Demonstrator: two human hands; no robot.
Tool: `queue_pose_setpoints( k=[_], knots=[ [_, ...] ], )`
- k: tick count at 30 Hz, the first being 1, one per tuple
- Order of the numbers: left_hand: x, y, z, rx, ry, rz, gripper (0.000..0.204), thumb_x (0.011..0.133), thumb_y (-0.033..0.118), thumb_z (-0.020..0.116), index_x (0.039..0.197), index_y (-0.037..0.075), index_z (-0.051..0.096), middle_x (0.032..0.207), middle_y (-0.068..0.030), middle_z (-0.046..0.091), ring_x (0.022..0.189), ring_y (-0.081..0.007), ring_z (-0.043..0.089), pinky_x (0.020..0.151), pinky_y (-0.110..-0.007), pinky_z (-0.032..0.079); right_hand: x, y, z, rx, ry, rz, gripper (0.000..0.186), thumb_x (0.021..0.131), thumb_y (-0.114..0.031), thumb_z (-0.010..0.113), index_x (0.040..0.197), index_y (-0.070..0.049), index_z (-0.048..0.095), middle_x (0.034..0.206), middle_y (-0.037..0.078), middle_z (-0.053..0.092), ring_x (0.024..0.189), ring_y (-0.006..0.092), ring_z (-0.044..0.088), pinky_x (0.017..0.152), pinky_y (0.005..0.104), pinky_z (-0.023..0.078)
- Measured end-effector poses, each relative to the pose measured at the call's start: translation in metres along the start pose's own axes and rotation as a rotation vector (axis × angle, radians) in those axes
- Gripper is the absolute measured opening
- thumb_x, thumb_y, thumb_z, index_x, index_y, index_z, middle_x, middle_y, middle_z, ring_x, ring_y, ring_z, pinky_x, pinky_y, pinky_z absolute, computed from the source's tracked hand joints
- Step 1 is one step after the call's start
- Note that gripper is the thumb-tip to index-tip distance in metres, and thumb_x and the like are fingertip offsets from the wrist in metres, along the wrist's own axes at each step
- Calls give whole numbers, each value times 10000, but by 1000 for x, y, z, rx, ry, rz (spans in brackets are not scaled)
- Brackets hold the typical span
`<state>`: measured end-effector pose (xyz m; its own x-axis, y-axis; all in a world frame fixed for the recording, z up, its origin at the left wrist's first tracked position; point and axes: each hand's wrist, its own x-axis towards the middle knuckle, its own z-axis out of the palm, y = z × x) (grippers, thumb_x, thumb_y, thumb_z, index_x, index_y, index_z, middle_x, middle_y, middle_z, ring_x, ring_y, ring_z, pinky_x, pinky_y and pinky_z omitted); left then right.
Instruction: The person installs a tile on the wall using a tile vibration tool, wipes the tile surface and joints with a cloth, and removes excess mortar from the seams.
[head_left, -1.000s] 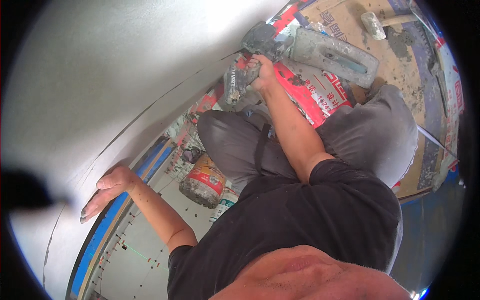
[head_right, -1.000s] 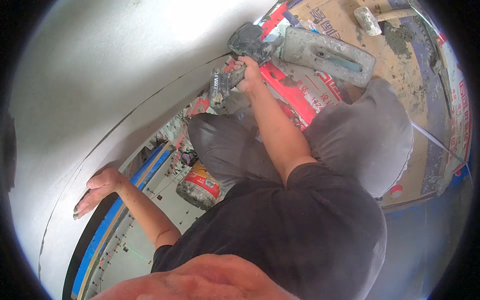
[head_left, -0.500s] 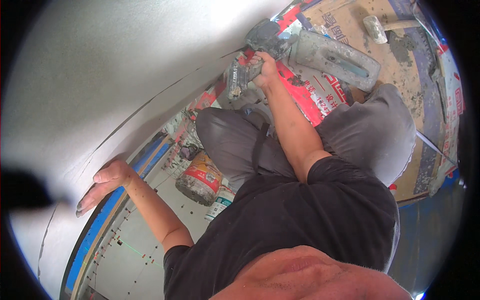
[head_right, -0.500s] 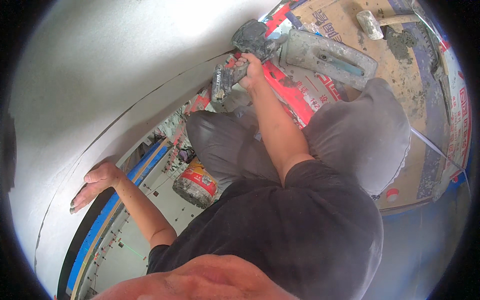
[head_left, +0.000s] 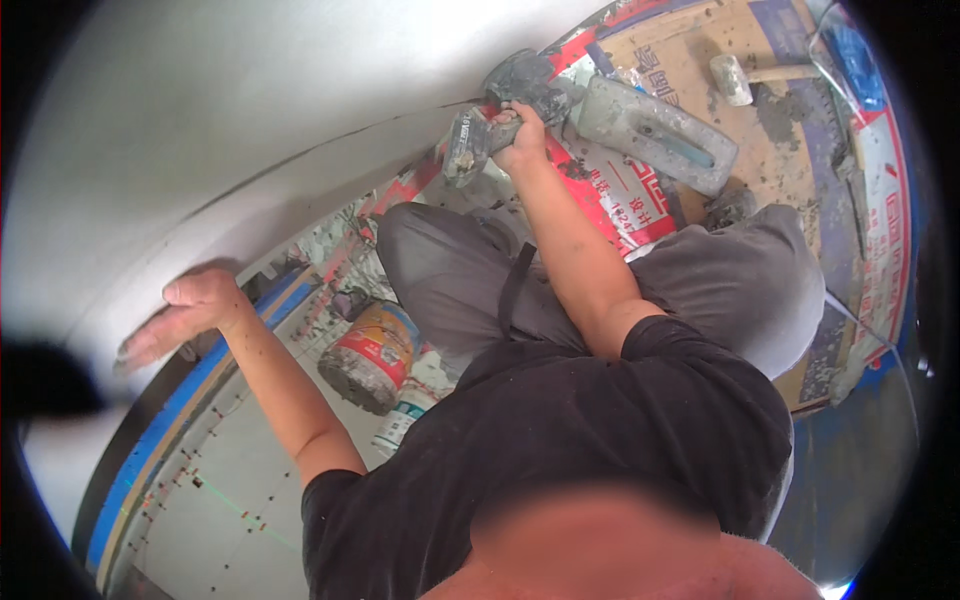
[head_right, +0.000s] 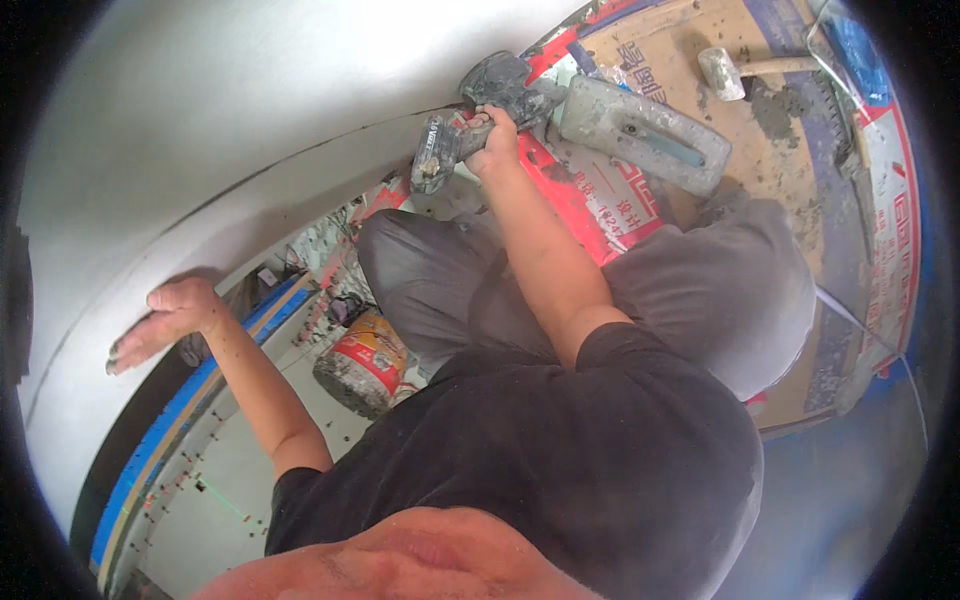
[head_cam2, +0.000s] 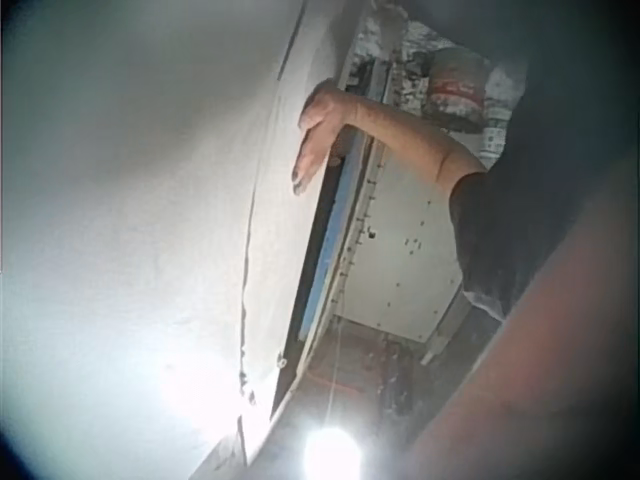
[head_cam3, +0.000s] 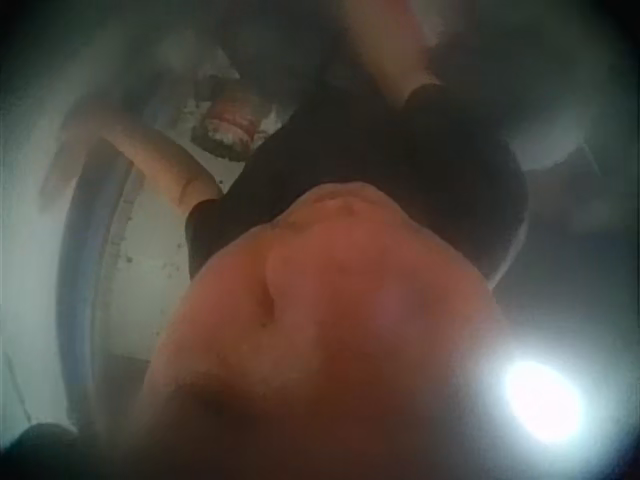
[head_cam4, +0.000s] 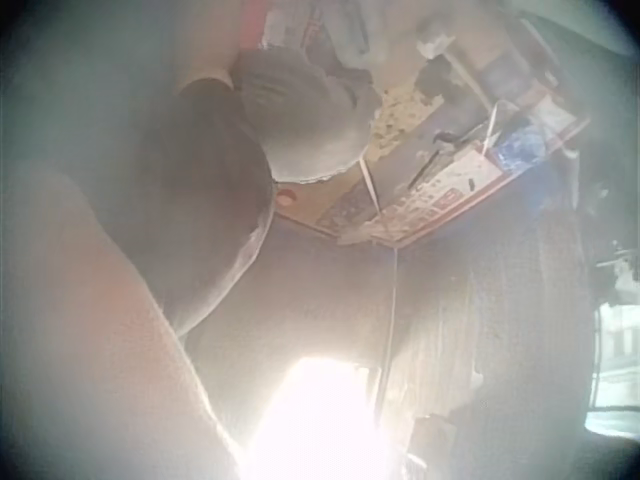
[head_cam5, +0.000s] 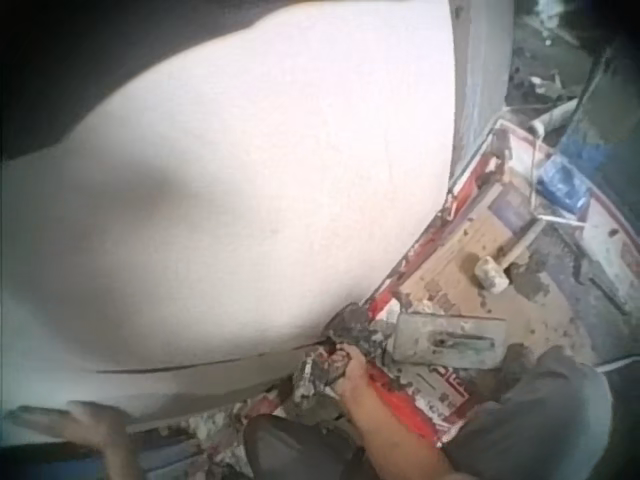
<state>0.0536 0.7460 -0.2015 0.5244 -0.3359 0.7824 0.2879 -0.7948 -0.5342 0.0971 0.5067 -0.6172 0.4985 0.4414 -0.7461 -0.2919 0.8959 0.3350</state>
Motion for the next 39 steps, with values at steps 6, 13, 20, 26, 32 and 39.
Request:
queue_pose_setpoints(
  k=[6, 13, 20, 26, 32, 39],
  knots=[
    [1, -13, -2, 16, 13, -19, 863, 1045, 510, 369, 1622, -19, 5, 1639, -377, -49, 1505, -588, -43, 1151, -714, 36, -32, -23, 25, -145, 7, -88, 215, 909, -188, 555, 728, -90, 497, 654, 57, 503, 624, 224, 516, 698, 409, 502],
    [-9, -15, 4, -33, 56, -53, 967, 971, 585, 413, 1604, -69, 88, 1657, -344, 9, 1532, -535, -22, 1198, -650, -18, -132, -55, 96, -464, 1, -363, 288, 903, -215, 546, 659, -86, 464, 639, 86, 510, 657, 262, 546, 740, 442, 497],
    [-13, -12, 8, -115, 93, -144, 954, 944, 599, 439, 1631, 17, 123, 1678, -289, 58, 1545, -508, -15, 1208, -598, -88, -216, -134, 110, -725, 201, -468, 275, 925, -238, 580, 764, -16, 571, 740, 136, 618, 703, 313, 607, 752, 450, 538],
    [-17, -10, 11, -116, 133, -108, 968, 940, 609, 441, 1639, 40, 86, 1686, -270, 43, 1547, -499, -49, 1205, -602, -97, -221, -116, 80, -1044, 308, -321, 229, 940, -219, 589, 816, -26, 573, 705, 126, 593, 666, 284, 600, 669, 429, 533],
    [-51, 74, -8, -602, 69, -416, 913, 890, 407, 673, 1586, 13, 233, 1657, -272, 157, 1533, -510, 49, 1224, -602, 5, -168, -114, 32, -1218, 282, -195, 176, 937, -182, 600, 850, -33, 566, 695, 103, 572, 652, 257, 591, 654, 396, 529],
    [-222, 256, -26, -1079, -1286, -707, 411, 855, 217, 673, 1204, 8, 607, 1391, -279, 531, 1360, -403, 464, 1140, -453, 371, -161, -115, 15, -1600, 325, 159, 173, 889, -173, 653, 980, -30, 616, 796, 86, 586, 642, 235, 598, 565, 419, 526]
  ],
)
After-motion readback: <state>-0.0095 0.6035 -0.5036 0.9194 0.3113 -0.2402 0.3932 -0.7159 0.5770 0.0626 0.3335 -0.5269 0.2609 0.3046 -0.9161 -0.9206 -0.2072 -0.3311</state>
